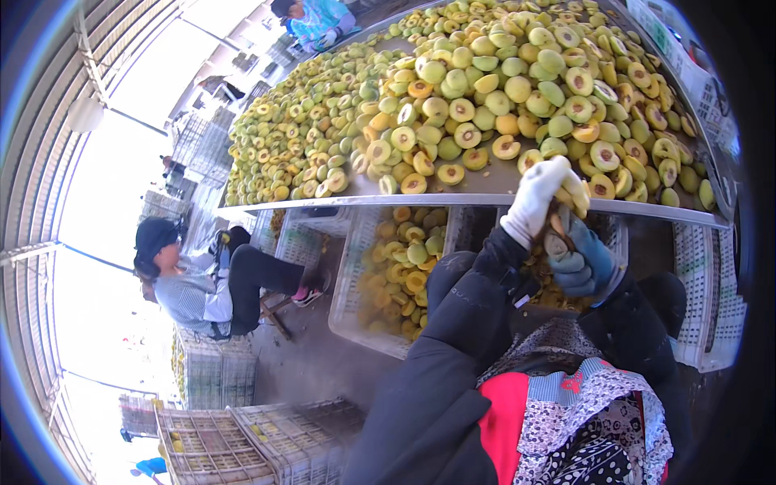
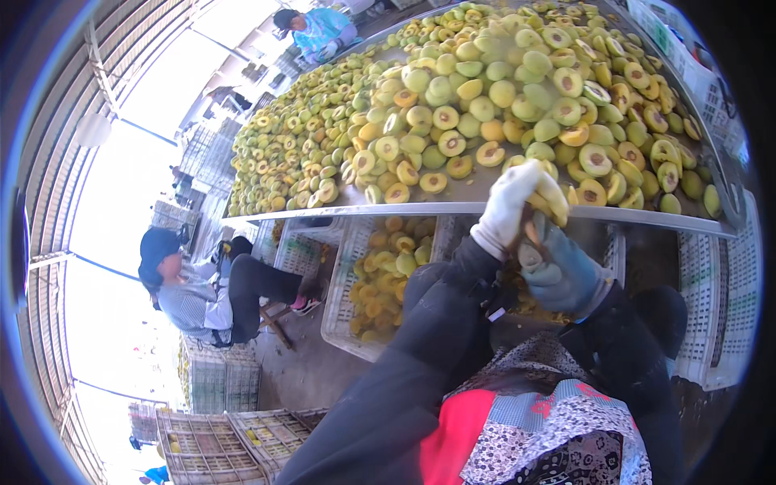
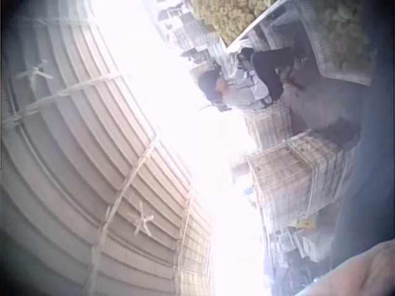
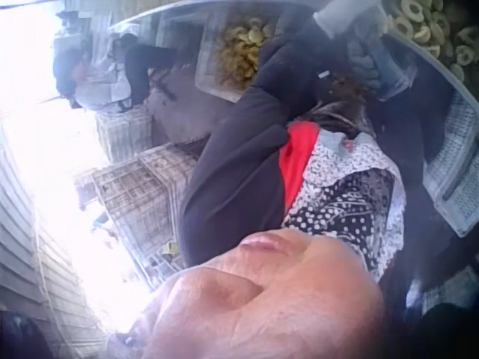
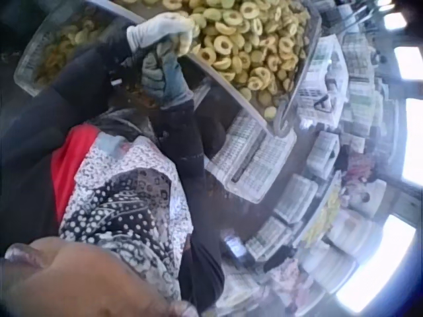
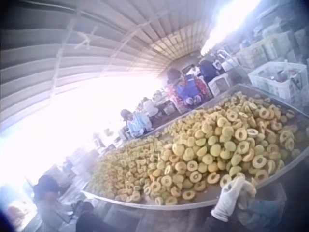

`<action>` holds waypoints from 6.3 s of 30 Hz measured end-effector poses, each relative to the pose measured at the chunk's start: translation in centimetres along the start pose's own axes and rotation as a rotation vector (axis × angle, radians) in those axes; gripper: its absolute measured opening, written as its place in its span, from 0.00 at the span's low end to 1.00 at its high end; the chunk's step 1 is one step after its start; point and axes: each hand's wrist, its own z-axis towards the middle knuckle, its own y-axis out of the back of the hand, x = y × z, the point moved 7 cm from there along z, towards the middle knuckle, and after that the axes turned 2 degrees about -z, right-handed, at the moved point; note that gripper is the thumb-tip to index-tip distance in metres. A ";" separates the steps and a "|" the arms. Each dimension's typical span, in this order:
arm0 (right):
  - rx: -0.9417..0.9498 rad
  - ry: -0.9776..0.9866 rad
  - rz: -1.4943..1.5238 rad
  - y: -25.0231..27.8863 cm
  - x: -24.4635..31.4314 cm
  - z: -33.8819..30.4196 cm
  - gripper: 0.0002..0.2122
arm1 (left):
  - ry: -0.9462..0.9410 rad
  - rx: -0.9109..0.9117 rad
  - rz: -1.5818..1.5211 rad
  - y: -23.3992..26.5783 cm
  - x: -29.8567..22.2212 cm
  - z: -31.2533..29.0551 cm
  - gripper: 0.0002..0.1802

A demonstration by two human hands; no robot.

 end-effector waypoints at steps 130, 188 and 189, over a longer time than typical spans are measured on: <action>-0.502 0.524 -0.428 5.9 1.3 4.0 0.15 | 0.089 -0.393 1.894 15.0 -1.4 3.0 0.26; 0.347 0.073 0.290 0.2 -0.1 0.6 0.24 | -0.068 -0.495 -0.008 4.4 -0.2 -1.9 0.21; 0.100 0.134 0.036 0.9 0.2 0.6 0.24 | -0.033 -0.512 0.095 4.3 -0.4 -2.3 0.21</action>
